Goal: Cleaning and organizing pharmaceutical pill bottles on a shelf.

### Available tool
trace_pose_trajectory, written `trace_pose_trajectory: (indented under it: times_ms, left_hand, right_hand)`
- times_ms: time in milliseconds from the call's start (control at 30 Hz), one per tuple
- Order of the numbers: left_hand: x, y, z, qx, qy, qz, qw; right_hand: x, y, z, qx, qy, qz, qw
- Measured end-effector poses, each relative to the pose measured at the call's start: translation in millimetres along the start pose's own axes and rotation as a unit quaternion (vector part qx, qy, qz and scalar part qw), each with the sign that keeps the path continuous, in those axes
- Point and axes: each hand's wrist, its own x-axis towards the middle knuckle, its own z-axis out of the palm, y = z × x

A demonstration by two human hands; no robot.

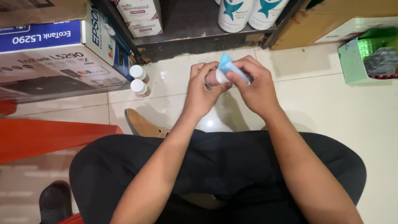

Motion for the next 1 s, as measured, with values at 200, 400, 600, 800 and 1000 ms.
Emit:
trace_pose_trajectory:
  times_ms: [200, 400, 600, 800, 1000]
  left_hand:
    - [-3.9, -1.2, 1.4, -0.013, -0.031, 0.040, 0.999]
    - [-3.3, 1.4, -7.1, -0.007, 0.001, 0.003, 1.000]
    - [-5.5, 16.2, 0.5, -0.256, -0.080, -0.060, 0.961]
    - [-0.2, 43.2, -12.2, -0.352, -0.052, -0.173, 0.919]
    - [13.3, 18.6, -23.9, -0.237, 0.073, -0.104, 0.963]
  right_hand:
    - [-2.0, 4.7, -4.0, -0.006, 0.048, 0.017, 0.999]
    - [-2.0, 3.5, 1.0, -0.054, -0.004, -0.037, 0.998]
    - [2.7, 22.9, -14.9, 0.074, 0.095, 0.140, 0.983]
    - [-2.5, 11.2, -5.2, 0.163, 0.034, 0.260, 0.951]
    - [-21.0, 68.5, 3.5, 0.054, -0.166, 0.378, 0.909]
